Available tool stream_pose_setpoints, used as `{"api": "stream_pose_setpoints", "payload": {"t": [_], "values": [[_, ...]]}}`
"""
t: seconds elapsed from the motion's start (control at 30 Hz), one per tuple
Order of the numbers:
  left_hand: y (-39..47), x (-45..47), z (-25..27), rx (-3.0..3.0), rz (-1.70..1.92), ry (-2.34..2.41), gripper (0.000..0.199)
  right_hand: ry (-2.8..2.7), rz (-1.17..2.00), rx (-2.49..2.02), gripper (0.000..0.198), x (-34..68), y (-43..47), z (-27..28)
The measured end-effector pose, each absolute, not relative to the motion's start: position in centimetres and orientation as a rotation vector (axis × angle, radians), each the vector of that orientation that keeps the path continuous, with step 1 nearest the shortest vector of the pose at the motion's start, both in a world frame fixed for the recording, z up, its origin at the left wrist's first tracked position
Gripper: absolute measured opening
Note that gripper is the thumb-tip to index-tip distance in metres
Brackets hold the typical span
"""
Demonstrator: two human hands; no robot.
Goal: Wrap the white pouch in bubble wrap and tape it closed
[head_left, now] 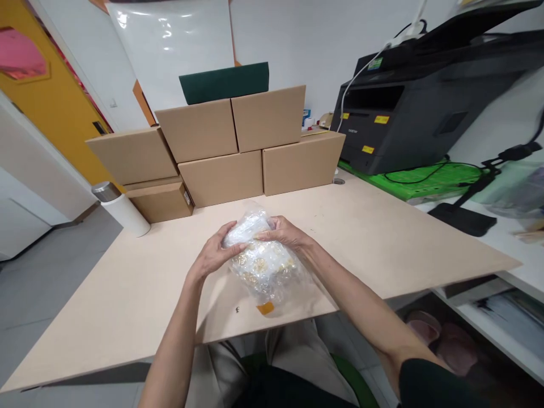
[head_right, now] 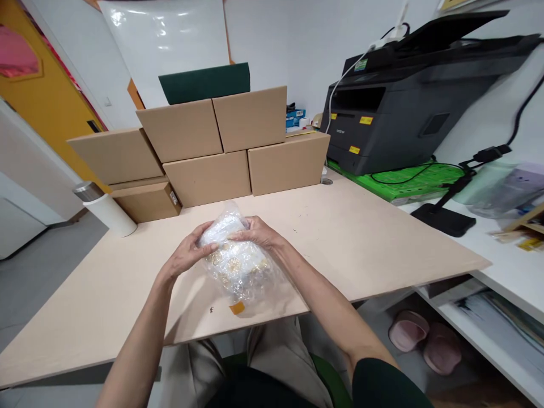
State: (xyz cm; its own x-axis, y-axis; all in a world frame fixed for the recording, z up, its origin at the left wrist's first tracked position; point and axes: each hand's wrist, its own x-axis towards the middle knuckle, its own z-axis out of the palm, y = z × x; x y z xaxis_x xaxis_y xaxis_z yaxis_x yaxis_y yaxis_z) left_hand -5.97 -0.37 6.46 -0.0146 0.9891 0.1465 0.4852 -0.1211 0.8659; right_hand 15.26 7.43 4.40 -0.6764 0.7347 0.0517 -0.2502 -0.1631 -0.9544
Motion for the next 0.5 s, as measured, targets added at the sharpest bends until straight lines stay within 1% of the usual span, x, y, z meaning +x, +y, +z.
{"api": "stream_pose_setpoints", "payload": {"t": [0.1,0.2,0.27,0.33,0.37,0.4,0.43,0.5], "values": [[-0.7,-7.0,6.3,1.488,0.994,1.167,0.072,-1.392,1.777,-0.558,0.041,14.8,7.3,4.8],[-0.6,-7.5,5.3,1.306,1.028,1.110,0.064,-1.346,1.662,-0.605,0.042,14.1,7.6,4.2],[-0.4,-7.7,5.0,1.235,1.035,1.089,0.060,-1.347,1.524,-0.687,0.046,13.7,8.1,3.6],[-0.1,-7.8,5.1,1.199,1.034,1.061,0.058,-1.346,1.409,-0.770,0.058,13.7,8.5,3.0],[0.0,-7.8,5.3,1.187,1.025,1.050,0.057,-1.339,1.424,-0.786,0.065,13.7,8.8,2.7],[0.2,-7.7,5.5,1.172,1.013,1.043,0.057,-1.333,1.506,-0.777,0.070,13.9,8.9,2.5],[0.4,-7.7,5.6,1.153,1.005,1.042,0.057,-1.320,1.636,-0.746,0.070,14.0,9.1,2.2],[1.1,-7.6,5.7,1.080,1.046,1.069,0.061,-1.251,1.888,-0.669,0.061,14.1,9.3,1.8]]}}
